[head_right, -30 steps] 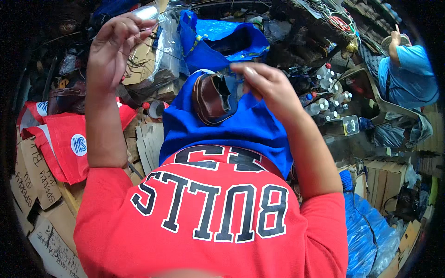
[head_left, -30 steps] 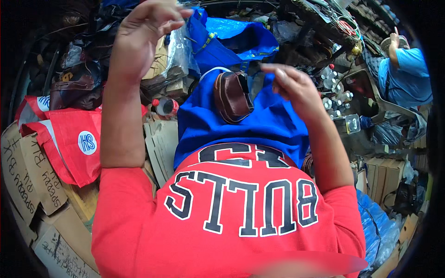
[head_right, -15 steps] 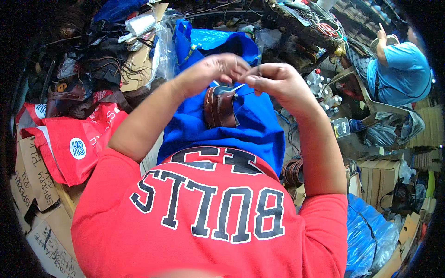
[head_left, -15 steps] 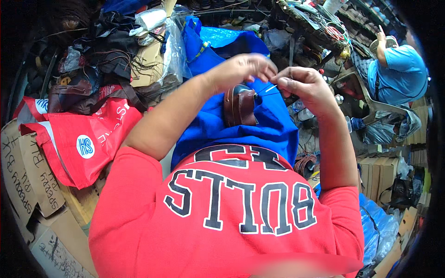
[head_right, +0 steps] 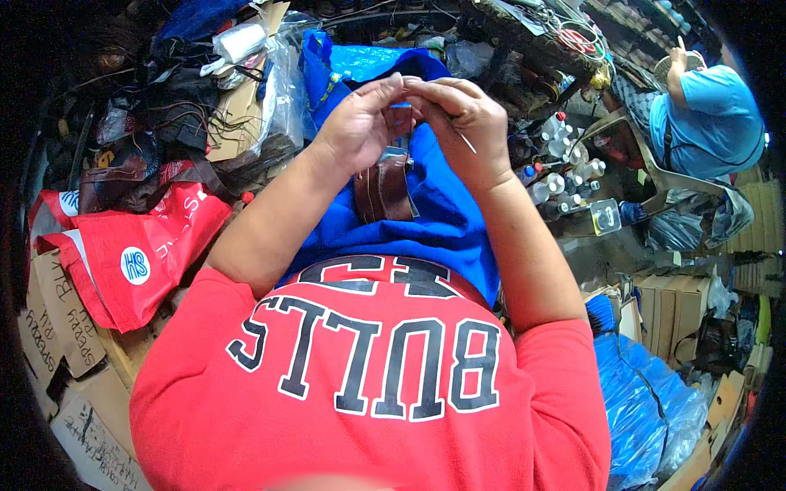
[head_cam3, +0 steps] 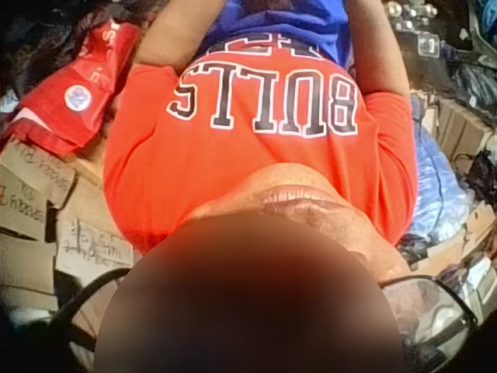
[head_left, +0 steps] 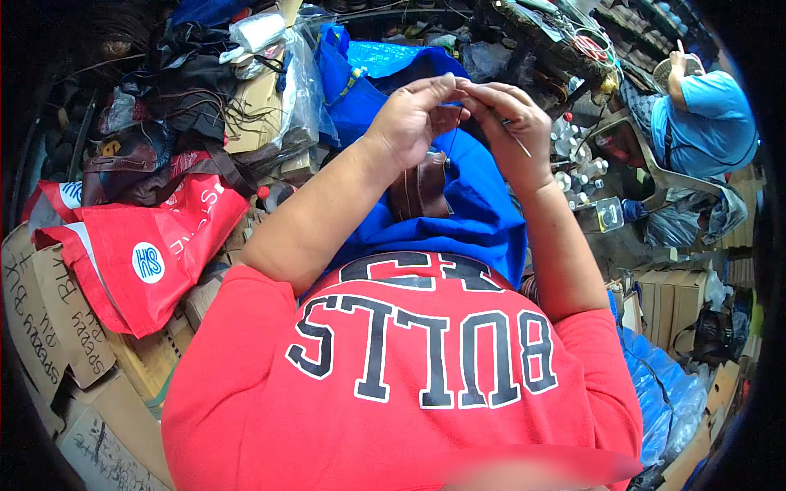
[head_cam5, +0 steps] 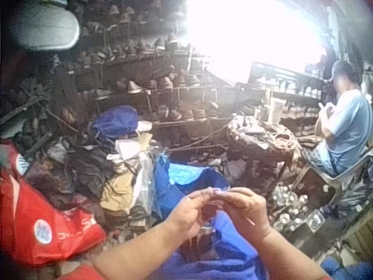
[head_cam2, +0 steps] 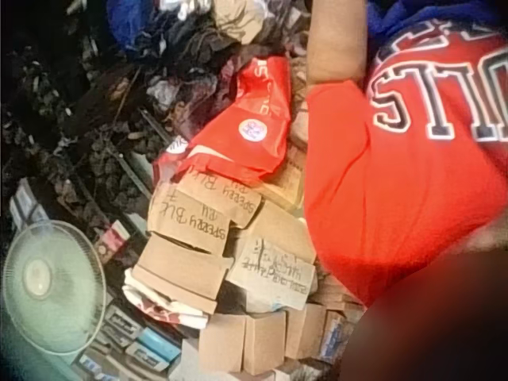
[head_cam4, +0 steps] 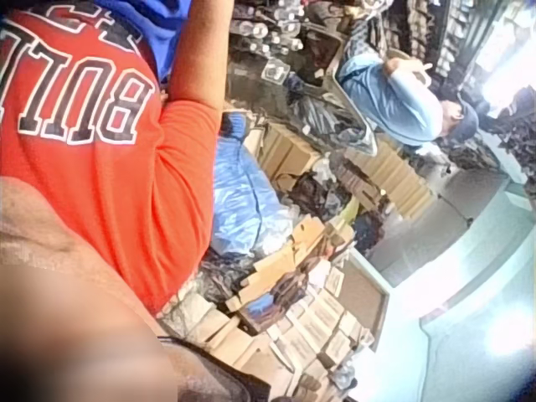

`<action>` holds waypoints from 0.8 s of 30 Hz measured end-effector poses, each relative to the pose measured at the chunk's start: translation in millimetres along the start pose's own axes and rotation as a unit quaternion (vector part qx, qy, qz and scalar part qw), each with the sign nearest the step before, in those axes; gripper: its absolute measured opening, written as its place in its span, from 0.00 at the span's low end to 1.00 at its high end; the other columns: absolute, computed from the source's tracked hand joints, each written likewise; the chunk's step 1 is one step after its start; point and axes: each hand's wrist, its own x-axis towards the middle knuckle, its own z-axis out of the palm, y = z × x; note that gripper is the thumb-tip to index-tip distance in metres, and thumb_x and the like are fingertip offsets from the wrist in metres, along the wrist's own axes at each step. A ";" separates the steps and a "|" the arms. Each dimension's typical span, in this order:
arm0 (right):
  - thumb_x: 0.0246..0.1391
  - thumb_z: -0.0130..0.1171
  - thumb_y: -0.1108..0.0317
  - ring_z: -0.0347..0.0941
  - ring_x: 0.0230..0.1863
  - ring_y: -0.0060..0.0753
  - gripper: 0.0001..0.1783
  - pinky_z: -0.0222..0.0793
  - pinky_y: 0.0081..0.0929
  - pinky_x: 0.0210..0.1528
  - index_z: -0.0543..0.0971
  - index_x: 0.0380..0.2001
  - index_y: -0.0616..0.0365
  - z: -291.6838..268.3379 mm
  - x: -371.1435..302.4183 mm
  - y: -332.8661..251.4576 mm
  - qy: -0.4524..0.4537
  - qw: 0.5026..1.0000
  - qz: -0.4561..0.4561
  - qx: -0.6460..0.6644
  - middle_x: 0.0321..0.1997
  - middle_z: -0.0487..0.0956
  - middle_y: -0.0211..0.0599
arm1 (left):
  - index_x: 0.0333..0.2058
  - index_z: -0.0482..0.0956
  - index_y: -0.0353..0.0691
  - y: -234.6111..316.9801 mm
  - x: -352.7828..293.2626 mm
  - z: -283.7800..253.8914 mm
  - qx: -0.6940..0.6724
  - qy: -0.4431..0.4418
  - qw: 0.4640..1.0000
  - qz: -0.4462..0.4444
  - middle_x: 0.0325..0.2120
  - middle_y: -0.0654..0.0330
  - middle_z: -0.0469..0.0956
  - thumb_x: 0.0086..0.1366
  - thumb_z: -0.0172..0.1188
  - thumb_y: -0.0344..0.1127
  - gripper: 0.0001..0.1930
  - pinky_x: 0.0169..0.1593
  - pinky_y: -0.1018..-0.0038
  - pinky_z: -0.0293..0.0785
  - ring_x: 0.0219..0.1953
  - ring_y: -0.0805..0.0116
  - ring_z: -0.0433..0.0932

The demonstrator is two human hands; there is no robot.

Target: Stitching a leather shoe upper by hand using a needle and thread.

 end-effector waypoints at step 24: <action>0.63 0.45 0.52 0.54 0.26 0.16 0.22 0.51 0.16 0.31 0.73 0.23 0.57 -0.4 -119.9 -7.7 -0.247 0.816 0.360 0.378 0.22 0.64 0.21 | 0.27 0.64 0.49 101.7 3.3 -129.2 0.188 0.256 0.932 0.175 0.13 0.72 0.55 0.71 0.46 0.42 0.11 0.17 0.79 0.47 0.13 0.81 0.51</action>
